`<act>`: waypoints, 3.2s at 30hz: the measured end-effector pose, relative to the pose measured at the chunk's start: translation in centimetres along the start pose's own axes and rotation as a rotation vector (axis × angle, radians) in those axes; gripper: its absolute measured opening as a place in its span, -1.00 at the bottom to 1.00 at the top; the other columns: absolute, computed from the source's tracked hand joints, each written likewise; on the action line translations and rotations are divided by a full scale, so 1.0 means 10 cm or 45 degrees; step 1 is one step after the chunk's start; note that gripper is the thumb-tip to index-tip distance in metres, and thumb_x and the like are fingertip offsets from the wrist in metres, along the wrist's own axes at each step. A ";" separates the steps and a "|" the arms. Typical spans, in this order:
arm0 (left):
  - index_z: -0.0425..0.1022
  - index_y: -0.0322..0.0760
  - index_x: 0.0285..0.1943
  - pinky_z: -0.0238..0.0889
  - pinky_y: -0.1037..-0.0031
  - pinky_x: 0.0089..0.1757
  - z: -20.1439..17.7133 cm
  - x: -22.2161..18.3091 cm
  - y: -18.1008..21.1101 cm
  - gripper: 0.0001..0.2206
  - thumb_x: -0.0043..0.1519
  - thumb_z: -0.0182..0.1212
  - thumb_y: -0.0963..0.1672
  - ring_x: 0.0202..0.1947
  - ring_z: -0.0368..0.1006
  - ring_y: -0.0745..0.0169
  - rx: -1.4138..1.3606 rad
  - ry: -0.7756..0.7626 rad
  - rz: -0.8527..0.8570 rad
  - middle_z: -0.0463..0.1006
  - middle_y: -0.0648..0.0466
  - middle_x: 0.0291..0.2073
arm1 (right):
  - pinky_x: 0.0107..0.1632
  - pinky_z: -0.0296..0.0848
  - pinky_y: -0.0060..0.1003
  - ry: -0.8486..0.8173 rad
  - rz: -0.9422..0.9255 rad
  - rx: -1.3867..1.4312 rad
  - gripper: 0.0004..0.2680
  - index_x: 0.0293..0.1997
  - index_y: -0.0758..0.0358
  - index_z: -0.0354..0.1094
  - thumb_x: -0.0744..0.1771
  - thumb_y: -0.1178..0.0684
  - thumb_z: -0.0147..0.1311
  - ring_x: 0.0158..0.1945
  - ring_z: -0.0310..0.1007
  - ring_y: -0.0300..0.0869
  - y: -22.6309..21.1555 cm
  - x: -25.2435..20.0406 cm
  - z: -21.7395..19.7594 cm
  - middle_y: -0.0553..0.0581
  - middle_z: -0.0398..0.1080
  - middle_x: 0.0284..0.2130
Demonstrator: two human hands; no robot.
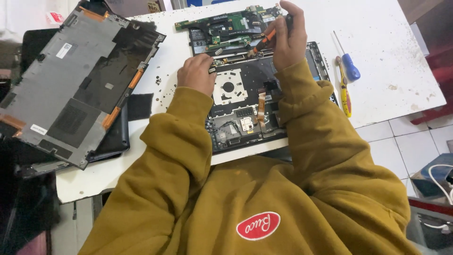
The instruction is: Disassembling a laptop by removing internal components like the motherboard and disconnecting ribbon cables using a screwdriver.
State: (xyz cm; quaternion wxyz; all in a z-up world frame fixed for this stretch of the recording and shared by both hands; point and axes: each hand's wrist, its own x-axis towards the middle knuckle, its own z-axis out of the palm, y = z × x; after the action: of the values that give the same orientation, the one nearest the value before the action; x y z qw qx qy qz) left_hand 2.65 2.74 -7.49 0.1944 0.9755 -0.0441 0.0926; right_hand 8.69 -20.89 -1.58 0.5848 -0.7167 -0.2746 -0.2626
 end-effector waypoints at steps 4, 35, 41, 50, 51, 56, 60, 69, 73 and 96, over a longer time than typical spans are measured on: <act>0.50 -0.07 0.24 0.21 0.05 0.09 0.04 0.00 0.01 -0.67 0.32 0.21 -0.02 0.20 0.27 0.01 0.083 0.001 0.005 0.48 0.16 0.18 | -0.44 0.40 -0.37 -0.013 0.032 0.038 -0.83 0.22 0.20 0.13 0.51 0.04 -0.25 -0.49 0.32 -0.19 0.03 -0.02 -0.01 0.19 0.43 -0.39; 0.56 -0.12 0.02 0.22 0.09 0.06 0.14 0.02 0.02 -0.76 0.34 0.15 0.01 0.11 0.30 0.03 0.040 0.077 -0.109 0.47 0.11 0.09 | 0.16 0.46 -0.15 -0.996 0.902 -0.874 -0.81 0.05 0.20 0.47 0.40 0.01 0.02 0.02 0.48 -0.05 -0.31 0.23 -0.29 0.18 0.50 0.03; 0.53 -0.13 0.11 0.21 0.09 0.07 0.10 0.02 0.06 -0.68 0.36 0.10 0.05 0.15 0.29 0.03 0.108 0.007 -0.136 0.44 0.08 0.15 | 0.14 0.45 -0.08 -0.849 0.685 -0.943 -0.81 0.07 0.19 0.50 0.40 0.03 0.06 -0.06 0.48 0.00 -0.16 0.31 -0.25 0.24 0.48 -0.04; 0.53 -0.14 0.15 0.20 0.08 0.08 0.06 0.00 0.10 -0.66 0.35 0.10 0.05 0.16 0.30 0.01 0.116 0.031 -0.144 0.45 0.06 0.16 | 0.37 0.15 0.09 -1.127 0.426 -1.240 -0.63 0.32 0.14 0.28 0.35 0.28 -0.12 0.29 0.10 0.13 -0.32 0.52 0.33 0.24 0.27 0.18; 0.53 -0.15 0.15 0.19 0.09 0.09 0.04 -0.04 0.13 -0.66 0.35 0.10 0.05 0.16 0.30 0.02 0.102 0.026 -0.148 0.46 0.06 0.15 | 0.39 0.14 0.11 -1.144 0.465 -1.218 -0.59 0.28 0.12 0.33 0.33 0.38 -0.21 0.32 0.04 0.15 -0.33 0.47 0.36 0.21 0.28 0.18; 0.50 -0.15 0.19 0.20 0.07 0.08 0.01 -0.03 0.16 -0.64 0.35 0.11 0.05 0.17 0.30 -0.02 0.074 0.051 -0.196 0.46 0.05 0.16 | 0.17 0.32 -0.02 -1.000 0.140 -1.233 -0.83 -0.02 0.25 0.46 0.42 0.17 -0.13 0.07 0.21 0.10 0.41 0.34 0.35 0.18 0.42 -0.06; 0.56 -0.14 0.11 0.21 0.03 0.04 0.07 0.00 0.15 -0.67 0.29 0.21 0.04 0.15 0.31 -0.01 0.041 0.346 -0.185 0.48 0.06 0.12 | 0.04 0.35 -0.09 -0.943 -0.168 -1.346 -0.81 0.05 0.23 0.49 0.41 0.15 -0.08 -0.06 0.27 0.05 0.66 0.29 0.34 0.14 0.47 -0.15; 0.29 -0.37 0.33 0.31 0.07 0.22 -0.10 0.18 0.32 -0.54 0.35 0.27 -0.04 0.28 0.34 -0.17 -0.873 0.505 -0.236 0.33 -0.19 0.22 | 0.07 0.42 -0.21 -0.625 -0.098 -0.823 -0.79 0.05 0.13 0.52 0.32 0.18 0.20 -0.01 0.34 -0.07 0.37 0.27 0.20 0.06 0.44 -0.22; 0.11 -0.43 0.47 0.30 0.10 0.25 -0.27 0.17 0.31 -0.35 0.38 0.19 0.08 0.31 0.35 -0.15 -1.391 0.357 -0.376 0.28 -0.29 0.34 | 0.11 0.41 -0.11 -0.639 -0.063 -0.625 -0.81 0.02 0.20 0.51 0.31 0.21 0.23 0.05 0.35 0.02 0.02 0.29 0.18 0.14 0.46 -0.21; 0.43 -0.49 0.02 0.62 0.28 -0.31 -0.65 -0.02 0.30 -0.86 0.38 0.02 -0.24 -0.32 0.64 -0.27 -2.349 0.005 -0.710 0.52 -0.27 -0.10 | 0.25 0.41 -0.06 -0.599 -0.201 -0.775 -0.78 0.15 0.40 0.38 0.38 0.22 0.15 0.10 0.36 0.10 -0.84 0.02 -0.25 0.33 0.38 0.04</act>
State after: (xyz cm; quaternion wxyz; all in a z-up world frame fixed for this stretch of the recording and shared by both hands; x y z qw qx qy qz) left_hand 0.98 2.46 -0.53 0.9000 0.4139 0.1343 -0.0263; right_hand 2.77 -21.92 4.81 0.2446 -0.8747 -0.3649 -0.2049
